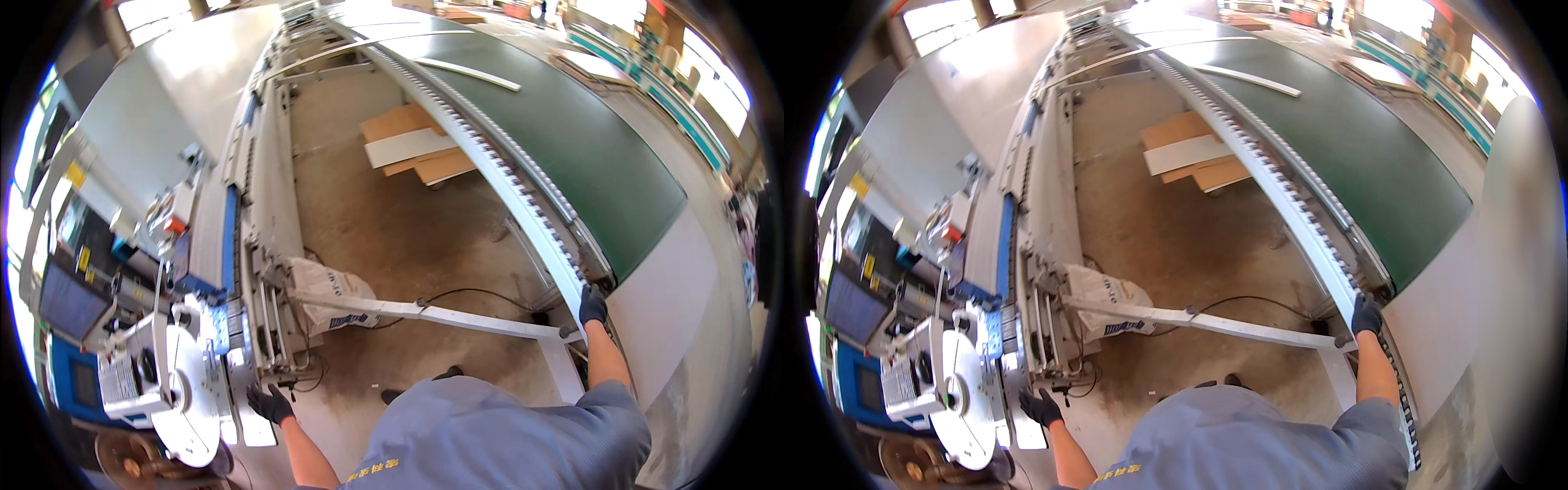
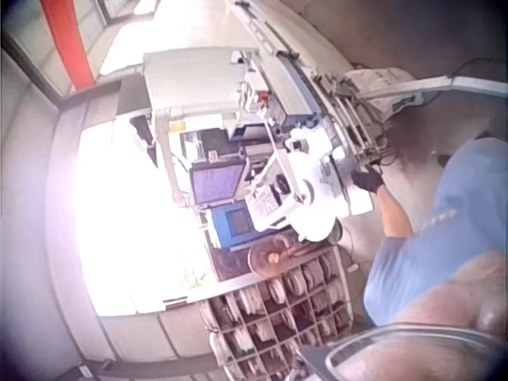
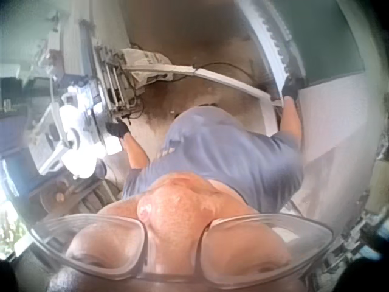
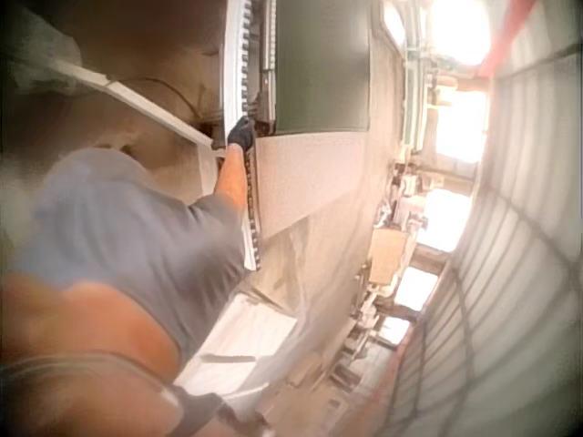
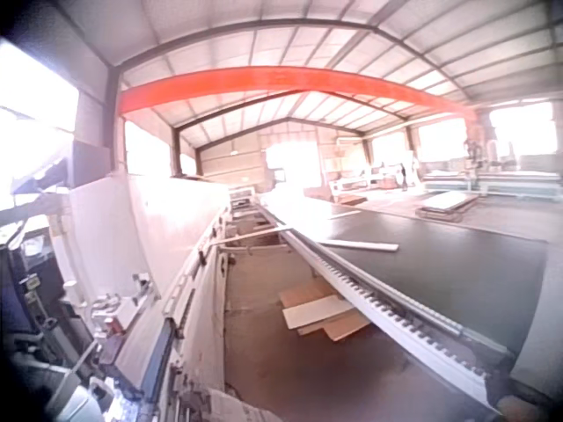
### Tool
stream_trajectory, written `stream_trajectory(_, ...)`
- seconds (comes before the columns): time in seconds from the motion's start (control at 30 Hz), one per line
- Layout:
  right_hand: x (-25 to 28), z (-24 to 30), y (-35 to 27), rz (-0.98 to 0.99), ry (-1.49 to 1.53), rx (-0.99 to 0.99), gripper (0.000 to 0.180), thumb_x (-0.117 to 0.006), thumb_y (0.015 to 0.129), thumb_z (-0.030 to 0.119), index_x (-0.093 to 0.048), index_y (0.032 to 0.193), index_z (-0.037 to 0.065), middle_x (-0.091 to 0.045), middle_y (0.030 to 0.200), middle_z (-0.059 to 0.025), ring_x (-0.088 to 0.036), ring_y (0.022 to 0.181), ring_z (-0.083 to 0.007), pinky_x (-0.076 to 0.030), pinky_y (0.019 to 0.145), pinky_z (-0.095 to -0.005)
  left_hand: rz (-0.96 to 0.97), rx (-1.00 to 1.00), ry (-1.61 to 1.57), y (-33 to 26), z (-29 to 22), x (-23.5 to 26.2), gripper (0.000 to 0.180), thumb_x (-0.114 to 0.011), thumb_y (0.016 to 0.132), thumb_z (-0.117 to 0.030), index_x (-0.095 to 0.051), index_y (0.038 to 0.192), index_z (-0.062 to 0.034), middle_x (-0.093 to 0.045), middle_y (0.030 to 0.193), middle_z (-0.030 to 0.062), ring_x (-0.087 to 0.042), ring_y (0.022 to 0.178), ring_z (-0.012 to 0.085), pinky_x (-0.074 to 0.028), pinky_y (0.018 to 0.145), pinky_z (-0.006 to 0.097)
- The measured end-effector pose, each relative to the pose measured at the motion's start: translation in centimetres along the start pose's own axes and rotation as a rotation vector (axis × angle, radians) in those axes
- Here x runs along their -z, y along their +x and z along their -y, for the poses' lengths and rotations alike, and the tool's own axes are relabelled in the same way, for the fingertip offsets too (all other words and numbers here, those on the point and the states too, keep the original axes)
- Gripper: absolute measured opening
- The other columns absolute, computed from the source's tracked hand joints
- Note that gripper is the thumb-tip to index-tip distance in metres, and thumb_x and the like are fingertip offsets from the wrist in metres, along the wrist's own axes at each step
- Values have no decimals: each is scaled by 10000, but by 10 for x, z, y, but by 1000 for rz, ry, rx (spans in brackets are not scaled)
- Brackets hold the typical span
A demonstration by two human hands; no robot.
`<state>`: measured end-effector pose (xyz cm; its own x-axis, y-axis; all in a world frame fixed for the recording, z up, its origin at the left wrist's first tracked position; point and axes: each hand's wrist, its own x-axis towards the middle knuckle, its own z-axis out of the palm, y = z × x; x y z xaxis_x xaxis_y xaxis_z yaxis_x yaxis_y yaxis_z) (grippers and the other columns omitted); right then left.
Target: The person repeatedly picks up long white plastic sheets from a stack on the floor and feeds them into a processing machine. They guide the sheets through the machine's rollers and then retrieve them from the output side, placing them onto a growing pile.
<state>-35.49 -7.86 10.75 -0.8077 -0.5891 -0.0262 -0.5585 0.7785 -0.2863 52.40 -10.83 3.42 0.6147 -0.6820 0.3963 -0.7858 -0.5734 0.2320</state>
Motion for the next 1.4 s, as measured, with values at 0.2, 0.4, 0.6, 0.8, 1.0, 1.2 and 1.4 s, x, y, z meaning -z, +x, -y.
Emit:
stream_trajectory(0.2, -17, -60, 46, 112, 49, 48, 656, -329, 982, 550, -675, 1055, -2, -637, 1101, -293, -601, 1079, -437, -445, 950, -497, 442, 5, -336, -106, -34, -75, 586, -632, 902, -380, -497, 1337, -11, -523, 1358, 239, -521, 1224, 400, -425, 1025, 449)
stream_trajectory(0.4, -4, -43, 26, 174, 70, 19, 734, -271, 974, 597, -699, 1020, 2, -644, 1067, -300, -612, 1048, -438, -448, 938, -508, 1243, -731, -253, -290, -51, -122, 394, -572, 898, -235, -628, 1270, -117, -676, 1173, 144, -623, 1101, 318, -482, 948, 395)
stream_trajectory(0.6, 3, -52, 22, 91, 31, 126, 678, -274, 989, 554, -711, 1007, 37, -658, 1053, -277, -629, 1011, -435, -467, 914, -505, 1395, -614, -353, -281, -119, -88, 346, -513, 904, -283, -695, 1153, -126, -682, 1146, 166, -644, 1073, 311, -507, 892, 400)
stream_trajectory(0.8, -3, -133, 2, 3, 13, -22, 645, -287, 996, 530, -708, 967, 43, -670, 997, -274, -646, 940, -440, -479, 853, -519, 1442, -1259, 45, -281, -123, -109, 418, -581, 871, -460, -735, 1037, -109, -697, 1082, 182, -651, 1034, 334, -513, 874, 404)
stream_trajectory(1.0, 4, -182, -35, -21, -24, 35, 660, -272, 1002, 522, -710, 970, 29, -679, 983, -259, -643, 955, -430, -473, 871, -502, 1701, -818, -124, -343, -67, -72, 419, -584, 871, -463, -728, 1058, -116, -695, 1090, 181, -648, 1043, 334, -508, 888, 409)
stream_trajectory(1.2, 48, -151, -76, 111, -43, 52, 620, -265, 1007, 515, -640, 1174, 51, -638, 1197, -228, -596, 1121, -401, -441, 981, -469, 1780, -743, -146, -387, -42, -56, 421, -588, 872, -465, -721, 1080, -124, -693, 1097, 180, -645, 1052, 335, -504, 902, 414)
stream_trajectory(1.4, 51, -132, -82, 138, -55, -22, 630, -252, 1003, 527, -632, 1185, 57, -627, 1225, -222, -576, 1160, -399, -424, 1009, -463, 1787, -663, -157, -410, -28, -46, 425, -591, 872, -468, -715, 1101, -132, -691, 1105, 179, -642, 1061, 336, -499, 916, 419)
